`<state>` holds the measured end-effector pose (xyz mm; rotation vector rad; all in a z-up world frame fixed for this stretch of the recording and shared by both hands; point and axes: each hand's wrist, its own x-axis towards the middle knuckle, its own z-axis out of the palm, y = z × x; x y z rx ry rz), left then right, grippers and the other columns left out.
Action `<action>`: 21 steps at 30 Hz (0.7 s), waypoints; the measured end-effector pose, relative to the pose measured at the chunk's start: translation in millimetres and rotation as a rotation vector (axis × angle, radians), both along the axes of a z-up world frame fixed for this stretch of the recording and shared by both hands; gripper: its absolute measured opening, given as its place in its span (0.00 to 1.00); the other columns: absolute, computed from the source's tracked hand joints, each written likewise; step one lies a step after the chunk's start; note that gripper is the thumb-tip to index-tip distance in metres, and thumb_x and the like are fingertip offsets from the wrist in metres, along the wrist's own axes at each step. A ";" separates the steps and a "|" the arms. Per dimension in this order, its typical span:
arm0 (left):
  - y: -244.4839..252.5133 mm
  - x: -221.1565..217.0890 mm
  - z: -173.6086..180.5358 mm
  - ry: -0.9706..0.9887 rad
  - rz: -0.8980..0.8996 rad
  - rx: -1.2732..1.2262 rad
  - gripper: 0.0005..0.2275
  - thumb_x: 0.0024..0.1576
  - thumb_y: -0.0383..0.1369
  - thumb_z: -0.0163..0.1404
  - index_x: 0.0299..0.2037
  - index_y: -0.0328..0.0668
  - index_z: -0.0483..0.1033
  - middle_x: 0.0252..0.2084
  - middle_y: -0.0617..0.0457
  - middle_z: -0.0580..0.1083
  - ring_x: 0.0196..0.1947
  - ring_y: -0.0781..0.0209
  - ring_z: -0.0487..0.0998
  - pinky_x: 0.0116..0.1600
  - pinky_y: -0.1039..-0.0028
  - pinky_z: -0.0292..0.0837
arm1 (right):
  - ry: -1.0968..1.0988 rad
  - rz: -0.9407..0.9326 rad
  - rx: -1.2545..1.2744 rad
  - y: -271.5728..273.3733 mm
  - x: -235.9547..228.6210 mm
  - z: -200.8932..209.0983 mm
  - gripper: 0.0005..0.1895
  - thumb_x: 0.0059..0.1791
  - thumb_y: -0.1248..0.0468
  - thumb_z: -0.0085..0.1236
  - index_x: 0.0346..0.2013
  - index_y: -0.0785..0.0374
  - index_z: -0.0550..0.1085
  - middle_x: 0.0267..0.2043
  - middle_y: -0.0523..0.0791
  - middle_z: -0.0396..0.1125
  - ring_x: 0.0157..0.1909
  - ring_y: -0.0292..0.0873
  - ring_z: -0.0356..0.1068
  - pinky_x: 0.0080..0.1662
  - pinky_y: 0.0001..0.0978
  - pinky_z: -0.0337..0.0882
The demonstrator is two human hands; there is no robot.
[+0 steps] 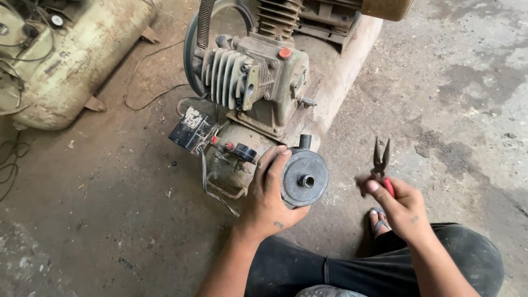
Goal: Reassembling an air compressor filter unit and using pliers to secure components.
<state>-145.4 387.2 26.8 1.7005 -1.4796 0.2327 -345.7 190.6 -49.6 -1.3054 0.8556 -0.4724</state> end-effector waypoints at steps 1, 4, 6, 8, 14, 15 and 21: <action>0.3 -1.5 0.7 -0.010 0.020 0.009 0.44 0.45 0.32 0.72 0.67 0.32 0.53 0.66 0.32 0.60 0.69 0.34 0.66 0.73 0.53 0.69 | -0.043 0.080 -0.350 -1.2 2.2 -3.6 0.10 0.53 0.65 0.56 0.35 0.72 0.77 0.44 0.55 0.70 0.40 0.46 0.68 0.39 0.36 0.70; 0.6 -3.5 0.9 -0.012 0.054 0.054 0.44 0.44 0.36 0.72 0.67 0.34 0.55 0.65 0.34 0.61 0.67 0.35 0.67 0.69 0.52 0.71 | -0.073 0.210 -0.986 5.4 8.3 3.3 0.09 0.50 0.66 0.58 0.42 0.66 0.78 0.57 0.52 0.72 0.58 0.49 0.71 0.57 0.41 0.67; 2.8 -2.4 0.1 0.004 0.083 0.088 0.43 0.44 0.38 0.72 0.66 0.35 0.57 0.65 0.35 0.61 0.65 0.35 0.68 0.66 0.50 0.72 | -0.059 0.281 -1.273 8.8 11.6 8.7 0.07 0.50 0.64 0.59 0.42 0.62 0.78 0.54 0.46 0.74 0.57 0.48 0.69 0.54 0.41 0.58; 9.2 -0.2 -1.9 0.174 0.066 0.324 0.45 0.42 0.43 0.71 0.69 0.42 0.58 0.65 0.39 0.58 0.66 0.37 0.63 0.66 0.44 0.67 | -0.096 0.311 -1.322 11.2 12.6 7.4 0.13 0.49 0.60 0.62 0.41 0.68 0.74 0.48 0.53 0.66 0.49 0.54 0.65 0.50 0.45 0.69; 29.1 6.5 -2.2 0.342 0.012 0.416 0.42 0.45 0.39 0.67 0.69 0.48 0.56 0.67 0.43 0.53 0.65 0.37 0.66 0.61 0.45 0.75 | 0.033 0.412 -1.371 9.6 9.3 1.1 0.14 0.50 0.59 0.61 0.44 0.64 0.72 0.49 0.50 0.65 0.42 0.50 0.67 0.46 0.43 0.67; 31.2 7.3 -0.1 0.356 0.018 0.412 0.42 0.45 0.39 0.67 0.69 0.48 0.56 0.67 0.43 0.53 0.65 0.37 0.66 0.61 0.45 0.75 | 0.038 0.429 -1.372 9.4 9.1 1.3 0.14 0.50 0.59 0.61 0.44 0.64 0.72 0.49 0.50 0.65 0.42 0.50 0.67 0.46 0.43 0.67; 38.8 14.0 9.9 0.374 -0.067 0.579 0.39 0.48 0.39 0.64 0.69 0.49 0.55 0.68 0.41 0.52 0.61 0.35 0.68 0.52 0.50 0.80 | 0.152 0.514 -1.523 11.0 7.1 10.9 0.13 0.51 0.56 0.60 0.43 0.60 0.71 0.52 0.46 0.67 0.49 0.50 0.65 0.48 0.42 0.60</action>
